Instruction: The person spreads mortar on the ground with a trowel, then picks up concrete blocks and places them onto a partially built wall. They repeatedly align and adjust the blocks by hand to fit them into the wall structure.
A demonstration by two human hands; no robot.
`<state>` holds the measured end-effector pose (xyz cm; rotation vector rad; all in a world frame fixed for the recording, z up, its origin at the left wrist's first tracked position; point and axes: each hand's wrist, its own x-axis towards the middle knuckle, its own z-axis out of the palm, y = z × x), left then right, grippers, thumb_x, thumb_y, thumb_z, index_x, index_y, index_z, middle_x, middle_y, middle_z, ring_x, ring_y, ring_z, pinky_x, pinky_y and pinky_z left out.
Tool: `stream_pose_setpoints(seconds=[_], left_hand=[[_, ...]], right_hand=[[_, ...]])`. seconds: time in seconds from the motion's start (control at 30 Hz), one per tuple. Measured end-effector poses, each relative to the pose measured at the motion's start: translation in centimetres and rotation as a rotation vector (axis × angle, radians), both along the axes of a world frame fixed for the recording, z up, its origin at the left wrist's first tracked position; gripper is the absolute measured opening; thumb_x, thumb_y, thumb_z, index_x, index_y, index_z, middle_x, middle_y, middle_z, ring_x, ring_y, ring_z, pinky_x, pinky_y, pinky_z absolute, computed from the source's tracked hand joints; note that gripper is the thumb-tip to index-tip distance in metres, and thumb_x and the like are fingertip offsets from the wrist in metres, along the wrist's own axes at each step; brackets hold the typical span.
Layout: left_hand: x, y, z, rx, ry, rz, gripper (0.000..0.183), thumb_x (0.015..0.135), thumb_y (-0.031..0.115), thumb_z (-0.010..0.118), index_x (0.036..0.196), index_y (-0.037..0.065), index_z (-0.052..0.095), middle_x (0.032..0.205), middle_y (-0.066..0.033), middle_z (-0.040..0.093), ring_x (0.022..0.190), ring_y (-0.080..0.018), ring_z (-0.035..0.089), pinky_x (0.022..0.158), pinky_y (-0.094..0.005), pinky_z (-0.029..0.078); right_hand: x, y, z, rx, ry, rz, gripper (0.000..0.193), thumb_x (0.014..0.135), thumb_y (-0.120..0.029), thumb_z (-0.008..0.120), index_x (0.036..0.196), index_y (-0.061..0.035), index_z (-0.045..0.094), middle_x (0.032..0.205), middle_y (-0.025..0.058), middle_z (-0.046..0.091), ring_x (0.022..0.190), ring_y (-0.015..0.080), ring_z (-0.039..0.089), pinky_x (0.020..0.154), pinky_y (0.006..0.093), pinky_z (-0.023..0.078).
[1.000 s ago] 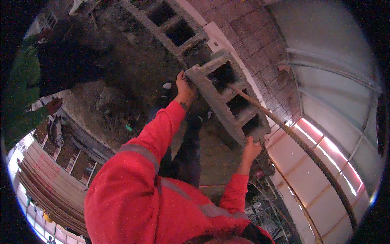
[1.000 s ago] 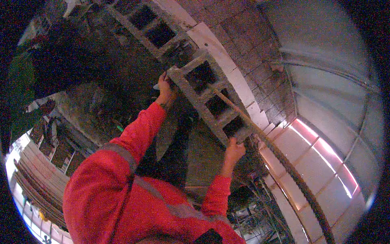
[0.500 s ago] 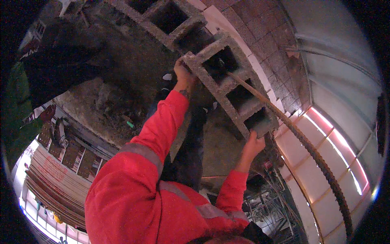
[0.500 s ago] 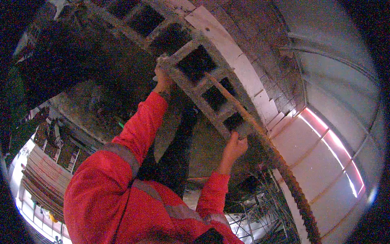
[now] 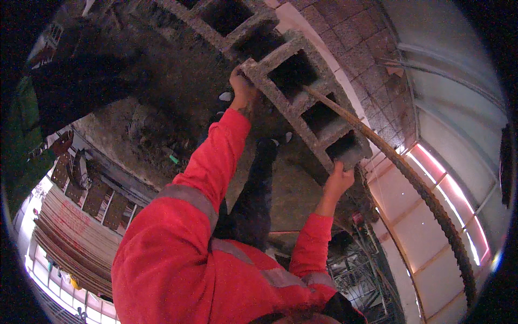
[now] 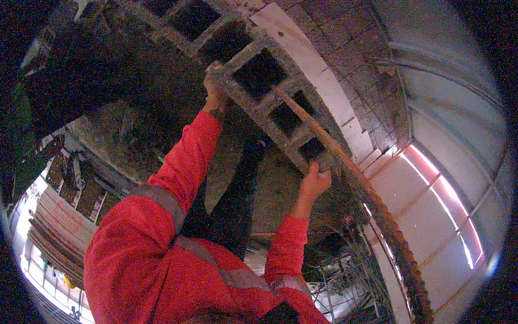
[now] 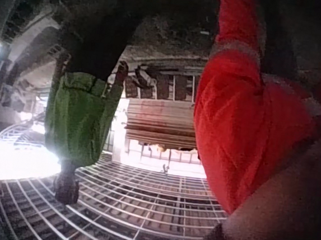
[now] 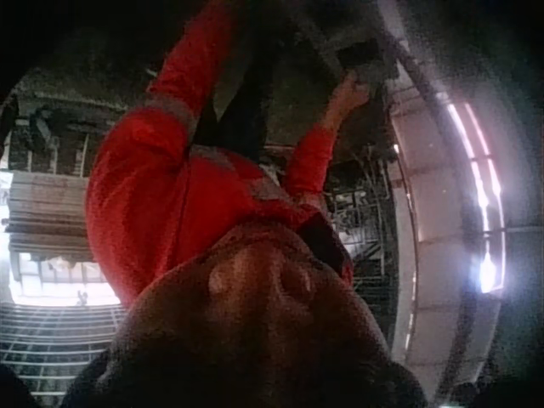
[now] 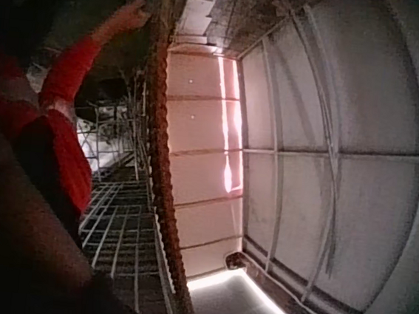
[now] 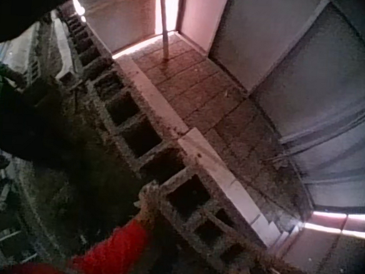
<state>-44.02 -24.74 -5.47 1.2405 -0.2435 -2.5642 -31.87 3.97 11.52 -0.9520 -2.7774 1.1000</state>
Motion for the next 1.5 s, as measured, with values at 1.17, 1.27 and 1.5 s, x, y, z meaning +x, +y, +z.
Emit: stream_pose_setpoints(seconds=[1.17,1.27,1.5], left_hand=[[-4.4,5.3,51.7,-1.715,0.954,-0.792,0.070,0.069,0.028,0.070,0.127,0.002,0.042,0.131,-0.0229,0.040,0.109,-0.0355,0.050,0.089,-0.0401,0.042],[-6.9,3.0,55.7,-1.377,1.007,-1.456,0.047,0.077,0.027,0.066,0.116,0.005,0.050,0.114,-0.0151,0.048,0.088,-0.0249,0.055,0.073,-0.0344,0.044],[-8.5,3.4,57.8,-1.060,0.621,-1.104,0.044,0.097,0.036,0.041,0.062,0.012,0.049,0.050,0.0031,0.041,0.039,-0.0050,0.034,0.038,-0.0239,0.026]], right_hand=[[-0.2,1.0,-6.0,0.143,0.316,-0.002,0.038,0.069,-0.024,0.068,0.087,0.0088,0.061,0.087,0.0244,0.064,0.083,0.0392,0.062,0.075,0.0445,0.048],[-1.6,0.3,-2.9,0.049,-0.014,0.050,0.039,0.069,-0.025,0.068,0.086,0.0088,0.060,0.086,0.0241,0.064,0.081,0.0400,0.061,0.074,0.0451,0.048],[-1.6,1.1,-4.8,0.139,0.028,0.041,0.036,0.070,-0.027,0.064,0.077,0.0085,0.062,0.076,0.0227,0.065,0.075,0.0390,0.062,0.069,0.0445,0.047]])
